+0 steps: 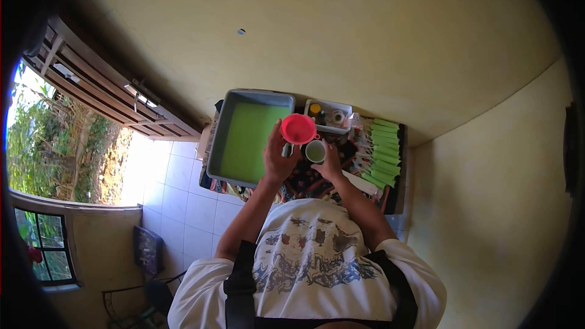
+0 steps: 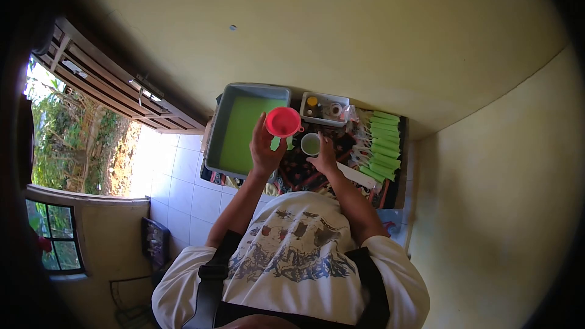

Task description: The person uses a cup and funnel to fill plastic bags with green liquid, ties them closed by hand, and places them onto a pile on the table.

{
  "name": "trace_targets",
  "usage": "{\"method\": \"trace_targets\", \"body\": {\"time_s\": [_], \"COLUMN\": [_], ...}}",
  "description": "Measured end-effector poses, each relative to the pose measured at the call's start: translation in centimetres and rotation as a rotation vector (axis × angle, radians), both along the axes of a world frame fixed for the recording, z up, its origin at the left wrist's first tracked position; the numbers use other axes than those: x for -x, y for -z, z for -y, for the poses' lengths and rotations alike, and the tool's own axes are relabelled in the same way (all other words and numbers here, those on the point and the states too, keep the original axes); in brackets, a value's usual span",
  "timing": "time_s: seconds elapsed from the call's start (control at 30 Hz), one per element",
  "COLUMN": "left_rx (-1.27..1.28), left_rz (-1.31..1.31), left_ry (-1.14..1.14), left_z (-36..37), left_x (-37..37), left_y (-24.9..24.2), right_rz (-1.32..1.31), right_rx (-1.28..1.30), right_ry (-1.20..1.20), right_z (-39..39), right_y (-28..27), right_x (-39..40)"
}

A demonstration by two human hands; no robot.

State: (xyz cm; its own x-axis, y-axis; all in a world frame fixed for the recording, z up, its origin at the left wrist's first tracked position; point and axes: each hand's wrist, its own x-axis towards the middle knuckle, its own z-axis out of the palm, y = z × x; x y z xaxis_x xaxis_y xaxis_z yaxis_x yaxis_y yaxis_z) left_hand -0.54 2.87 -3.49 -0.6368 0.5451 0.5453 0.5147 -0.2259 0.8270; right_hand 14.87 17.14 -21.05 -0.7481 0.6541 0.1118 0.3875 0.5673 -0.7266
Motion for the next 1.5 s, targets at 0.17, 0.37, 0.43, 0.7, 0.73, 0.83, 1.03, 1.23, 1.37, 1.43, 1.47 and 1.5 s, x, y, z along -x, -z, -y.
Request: {"method": "trace_targets", "body": {"time_s": [0.17,0.37,0.43,0.7,0.73,0.83,1.03,1.23,1.37,1.43,1.47,1.5], "left_rx": [-0.021,0.006,-0.021,0.056,0.047,0.036,0.046,0.036,-0.004,0.066,0.102,0.091], "left_rz": [0.0,-0.067,-0.121,-0.053,-0.003,0.075,0.07,0.09,0.194,0.18,0.17,0.116], "left_ry": [-0.001,0.053,0.078,0.062,0.068,0.063,0.045,0.038,0.078,0.088,0.092,0.08], "left_z": [-0.3,-1.2,-1.3,-0.7,-0.5,0.0,1.1,1.2,0.5,0.4,0.3,0.2], "left_x": [-0.7,-1.4,-1.7,-2.6,-2.6,-2.5,-1.5,-1.2,-1.6,-2.2,-2.4,-2.5], "left_y": [0.6,0.7,1.2,1.2,1.7,1.6,0.5,-0.7,-0.3,-1.0,-1.4,-1.1], "right_rz": [-0.273,-0.579,-0.555,-0.665,-0.659,-0.456,-0.136,-0.254,-0.318,-0.334,-0.339,-0.345], "right_rx": [-0.028,0.144,0.122,0.195,0.142,-0.143,-0.036,-0.321,0.029,-0.016,-0.055,-0.095], "right_ry": [0.067,-0.079,-0.113,0.054,0.101,0.127,-0.062,0.021,-0.153,-0.183,-0.164,-0.147], "right_z": [0.7,2.5,2.7,1.8,1.2,-0.9,-1.0,1.1,2.4,3.6,3.6,3.4], "right_y": [-7.0,-23.3,-26.3,-24.0,-23.6,-20.1,-7.7,-10.1,-16.6,-17.9,-17.4,-17.0], "right_x": [-0.7,-1.6,-0.3,0.5,0.1,-0.7,-0.4,0.7,-0.1,0.4,0.5,0.9]}}
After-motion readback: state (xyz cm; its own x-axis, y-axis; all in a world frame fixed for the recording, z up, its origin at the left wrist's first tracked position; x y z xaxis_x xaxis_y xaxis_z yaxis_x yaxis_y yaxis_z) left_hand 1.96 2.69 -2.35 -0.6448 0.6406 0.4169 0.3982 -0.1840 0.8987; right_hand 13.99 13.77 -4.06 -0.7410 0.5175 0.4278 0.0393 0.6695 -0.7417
